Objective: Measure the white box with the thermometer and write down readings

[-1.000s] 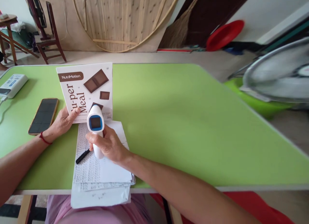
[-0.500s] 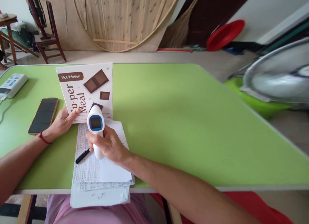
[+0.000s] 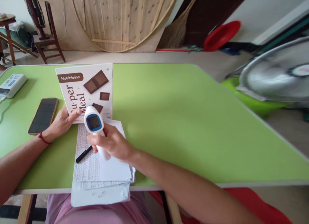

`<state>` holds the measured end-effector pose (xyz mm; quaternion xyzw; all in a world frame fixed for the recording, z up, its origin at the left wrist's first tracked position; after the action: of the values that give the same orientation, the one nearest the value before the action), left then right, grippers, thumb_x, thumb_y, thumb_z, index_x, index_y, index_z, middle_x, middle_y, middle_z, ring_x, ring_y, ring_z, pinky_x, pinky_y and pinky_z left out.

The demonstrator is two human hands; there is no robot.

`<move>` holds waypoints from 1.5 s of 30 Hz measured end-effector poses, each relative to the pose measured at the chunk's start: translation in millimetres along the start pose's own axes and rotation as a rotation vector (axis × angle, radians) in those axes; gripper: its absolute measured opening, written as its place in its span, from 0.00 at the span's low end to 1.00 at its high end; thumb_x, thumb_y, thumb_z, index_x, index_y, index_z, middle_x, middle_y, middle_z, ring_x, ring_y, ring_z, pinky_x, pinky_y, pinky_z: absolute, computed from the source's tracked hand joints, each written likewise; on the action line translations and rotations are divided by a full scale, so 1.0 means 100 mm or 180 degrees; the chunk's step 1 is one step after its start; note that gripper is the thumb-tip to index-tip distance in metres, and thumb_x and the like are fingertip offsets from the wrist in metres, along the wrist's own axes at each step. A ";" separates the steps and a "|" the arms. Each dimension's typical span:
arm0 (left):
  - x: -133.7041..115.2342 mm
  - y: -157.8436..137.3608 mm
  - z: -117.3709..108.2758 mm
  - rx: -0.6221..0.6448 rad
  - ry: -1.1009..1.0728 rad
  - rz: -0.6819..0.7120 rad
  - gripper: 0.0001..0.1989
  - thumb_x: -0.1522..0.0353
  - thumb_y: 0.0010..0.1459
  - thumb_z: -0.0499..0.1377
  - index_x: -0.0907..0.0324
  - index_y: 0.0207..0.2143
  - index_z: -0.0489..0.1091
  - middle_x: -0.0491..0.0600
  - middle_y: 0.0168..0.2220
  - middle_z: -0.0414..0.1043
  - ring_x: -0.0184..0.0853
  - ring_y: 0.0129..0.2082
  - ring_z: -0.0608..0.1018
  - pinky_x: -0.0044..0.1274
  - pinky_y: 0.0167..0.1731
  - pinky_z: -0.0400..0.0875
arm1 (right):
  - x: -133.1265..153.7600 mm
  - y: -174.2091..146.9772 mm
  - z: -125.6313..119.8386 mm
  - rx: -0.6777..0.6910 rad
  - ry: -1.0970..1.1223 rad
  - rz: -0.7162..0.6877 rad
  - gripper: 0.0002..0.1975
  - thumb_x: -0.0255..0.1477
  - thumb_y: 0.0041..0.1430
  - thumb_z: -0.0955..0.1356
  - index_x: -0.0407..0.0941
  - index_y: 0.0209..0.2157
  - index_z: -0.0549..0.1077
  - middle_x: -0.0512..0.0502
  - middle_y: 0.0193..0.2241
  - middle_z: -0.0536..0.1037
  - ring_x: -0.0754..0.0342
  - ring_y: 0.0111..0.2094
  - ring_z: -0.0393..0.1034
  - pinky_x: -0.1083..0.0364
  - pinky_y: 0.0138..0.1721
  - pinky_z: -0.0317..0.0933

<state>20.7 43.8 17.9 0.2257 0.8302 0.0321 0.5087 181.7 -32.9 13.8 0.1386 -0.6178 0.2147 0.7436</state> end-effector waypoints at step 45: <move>0.06 0.01 -0.16 -0.0364 0.0290 0.0313 0.29 0.49 0.58 0.62 0.61 0.52 0.65 0.59 0.52 0.71 0.48 0.51 0.76 0.41 0.49 0.74 | 0.41 -0.29 -0.64 -0.0162 -0.4605 -0.2725 0.07 0.25 0.63 0.68 0.44 0.42 0.76 0.45 0.31 0.78 0.52 0.32 0.70 0.52 0.35 0.67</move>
<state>4.7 49.9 20.8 0.2351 0.8372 0.1146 0.4802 257.0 -21.7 43.3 0.4476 -0.8410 -0.2417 0.1843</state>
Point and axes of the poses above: each hand's wrist, its own y-axis towards the middle knuckle, its own z-axis out of the palm, x = y × z, the point moved 6 cm from there along y, towards the middle knuckle
